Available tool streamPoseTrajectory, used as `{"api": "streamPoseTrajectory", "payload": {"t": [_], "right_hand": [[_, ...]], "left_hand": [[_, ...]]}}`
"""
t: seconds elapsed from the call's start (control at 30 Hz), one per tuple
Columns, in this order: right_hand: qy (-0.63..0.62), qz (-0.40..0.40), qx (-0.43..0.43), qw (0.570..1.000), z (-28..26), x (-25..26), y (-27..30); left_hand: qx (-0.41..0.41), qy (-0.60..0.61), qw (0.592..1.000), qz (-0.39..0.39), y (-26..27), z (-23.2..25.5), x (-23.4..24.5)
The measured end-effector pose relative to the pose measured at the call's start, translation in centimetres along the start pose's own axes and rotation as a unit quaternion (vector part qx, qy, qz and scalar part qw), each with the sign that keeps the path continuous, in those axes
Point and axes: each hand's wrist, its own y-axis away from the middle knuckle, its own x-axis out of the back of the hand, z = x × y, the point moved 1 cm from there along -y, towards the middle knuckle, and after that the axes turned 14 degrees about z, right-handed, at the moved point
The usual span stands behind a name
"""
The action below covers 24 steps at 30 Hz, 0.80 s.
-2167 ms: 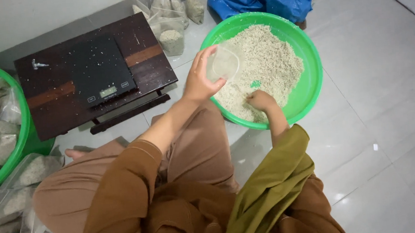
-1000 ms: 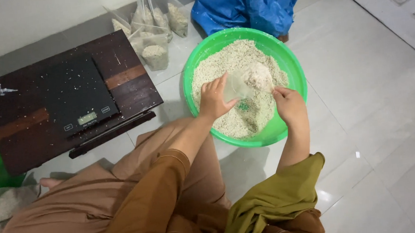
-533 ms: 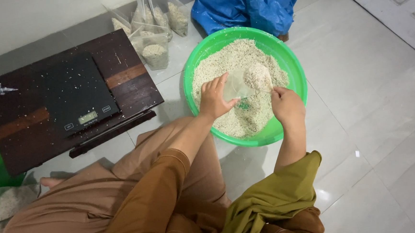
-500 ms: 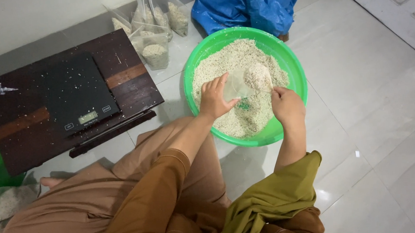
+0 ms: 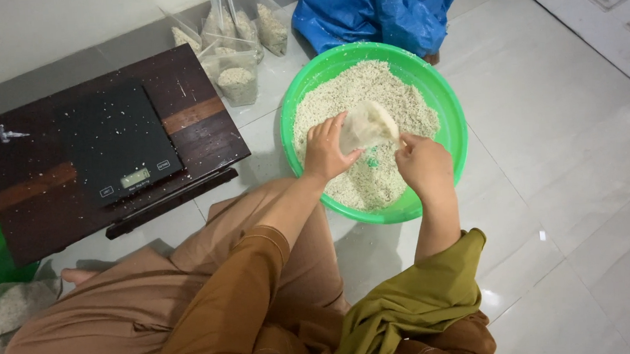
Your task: Manually portioning and packaging granular food material into small plastic bags using a scoop and a digital scale.
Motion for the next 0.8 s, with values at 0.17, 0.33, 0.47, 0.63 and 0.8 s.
{"api": "streamPoseTrajectory", "payload": {"t": [0.17,0.33,0.47,0.63,0.8], "right_hand": [[-0.032,0.026,-0.015,0.999,0.3,2.3,0.7],[-0.009,0.032,-0.067,0.997,6.7,-5.5,-3.6],[0.027,-0.049,-0.059,0.997,9.8,-17.8,-6.1],[-0.108,-0.164,-0.047,0.979,5.0,-18.5,-3.5],[-0.192,-0.244,-0.049,0.949,4.9,-16.2,-2.3]], "left_hand": [[0.011,0.004,1.000,0.007,0.2,-0.8,-0.8],[-0.008,0.055,0.993,0.104,0.4,-1.8,-1.3],[-0.010,0.110,0.985,0.136,0.3,-1.8,-0.9],[-0.031,0.097,0.983,0.154,0.4,-2.0,-1.3],[-0.024,0.096,0.978,0.185,0.1,-2.0,-1.2]]}}
